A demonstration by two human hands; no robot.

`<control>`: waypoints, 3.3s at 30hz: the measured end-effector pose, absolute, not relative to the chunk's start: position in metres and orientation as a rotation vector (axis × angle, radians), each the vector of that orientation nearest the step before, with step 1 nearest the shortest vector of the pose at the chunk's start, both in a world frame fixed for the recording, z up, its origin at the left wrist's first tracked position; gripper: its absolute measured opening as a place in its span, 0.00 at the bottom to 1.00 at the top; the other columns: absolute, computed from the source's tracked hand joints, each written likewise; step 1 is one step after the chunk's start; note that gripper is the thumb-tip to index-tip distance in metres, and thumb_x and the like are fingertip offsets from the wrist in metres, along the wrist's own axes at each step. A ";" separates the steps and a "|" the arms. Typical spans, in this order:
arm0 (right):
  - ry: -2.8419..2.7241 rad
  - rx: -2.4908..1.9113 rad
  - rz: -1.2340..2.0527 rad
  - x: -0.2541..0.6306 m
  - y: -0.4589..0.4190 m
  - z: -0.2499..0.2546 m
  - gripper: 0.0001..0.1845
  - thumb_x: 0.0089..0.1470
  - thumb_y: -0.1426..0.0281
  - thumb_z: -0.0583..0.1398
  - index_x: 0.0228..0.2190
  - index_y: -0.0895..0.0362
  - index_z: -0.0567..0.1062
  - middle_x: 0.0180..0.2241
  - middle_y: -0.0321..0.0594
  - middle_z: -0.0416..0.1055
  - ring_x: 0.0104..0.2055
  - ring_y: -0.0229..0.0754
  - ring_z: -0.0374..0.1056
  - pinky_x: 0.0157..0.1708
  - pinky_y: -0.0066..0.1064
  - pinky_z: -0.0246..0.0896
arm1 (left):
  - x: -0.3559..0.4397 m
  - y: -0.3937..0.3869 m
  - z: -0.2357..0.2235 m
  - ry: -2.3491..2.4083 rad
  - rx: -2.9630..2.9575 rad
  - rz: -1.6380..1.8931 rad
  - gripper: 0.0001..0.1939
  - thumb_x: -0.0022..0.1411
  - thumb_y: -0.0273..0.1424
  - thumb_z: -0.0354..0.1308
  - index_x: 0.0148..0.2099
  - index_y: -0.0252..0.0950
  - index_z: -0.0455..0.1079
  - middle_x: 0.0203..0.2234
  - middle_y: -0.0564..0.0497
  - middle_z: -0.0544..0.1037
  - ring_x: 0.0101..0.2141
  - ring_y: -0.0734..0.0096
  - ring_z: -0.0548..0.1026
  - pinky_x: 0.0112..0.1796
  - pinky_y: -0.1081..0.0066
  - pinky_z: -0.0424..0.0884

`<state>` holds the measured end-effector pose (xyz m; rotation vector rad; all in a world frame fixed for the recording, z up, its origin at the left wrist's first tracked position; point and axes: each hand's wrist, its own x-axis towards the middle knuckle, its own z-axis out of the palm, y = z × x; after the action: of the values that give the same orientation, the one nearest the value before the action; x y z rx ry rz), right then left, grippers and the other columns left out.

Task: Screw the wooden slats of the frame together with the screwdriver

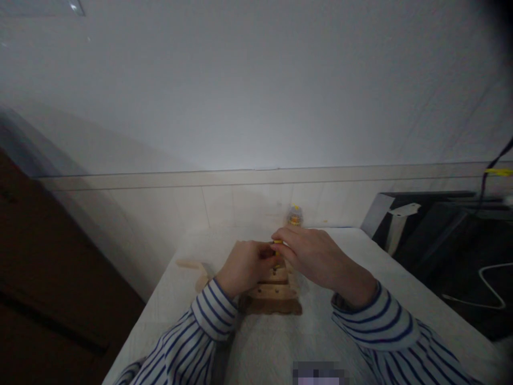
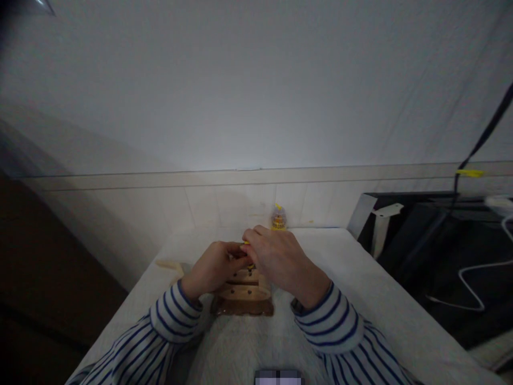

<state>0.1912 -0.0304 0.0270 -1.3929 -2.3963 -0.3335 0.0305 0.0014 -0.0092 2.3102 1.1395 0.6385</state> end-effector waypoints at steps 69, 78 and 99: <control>-2.399 -1.532 -0.368 0.184 -0.034 0.027 0.13 0.59 0.65 0.49 0.41 0.55 0.69 0.36 0.41 0.74 0.34 0.43 0.70 0.25 0.31 0.56 | 0.036 -0.001 -0.010 1.221 2.376 0.695 0.16 0.60 0.40 0.49 0.34 0.35 0.74 0.27 0.48 0.79 0.27 0.68 0.74 0.27 0.75 0.61; -2.360 -1.492 -0.389 0.183 -0.037 0.028 0.16 0.58 0.66 0.49 0.44 0.57 0.68 0.42 0.45 0.72 0.39 0.45 0.69 0.31 0.33 0.61 | 0.034 0.003 -0.009 1.247 2.375 0.662 0.16 0.59 0.39 0.49 0.34 0.35 0.74 0.28 0.47 0.79 0.28 0.67 0.73 0.27 0.74 0.62; -2.408 -1.534 -0.391 0.181 -0.037 0.026 0.13 0.59 0.66 0.48 0.32 0.56 0.70 0.30 0.38 0.73 0.30 0.42 0.69 0.21 0.30 0.48 | 0.032 0.002 -0.010 1.113 2.339 0.676 0.14 0.59 0.37 0.51 0.34 0.35 0.74 0.28 0.49 0.78 0.30 0.66 0.74 0.30 0.74 0.64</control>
<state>0.1815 -0.0368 0.0265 -1.5337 -2.4078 -0.3908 0.0323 0.0019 -0.0104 2.3391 1.1131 0.6764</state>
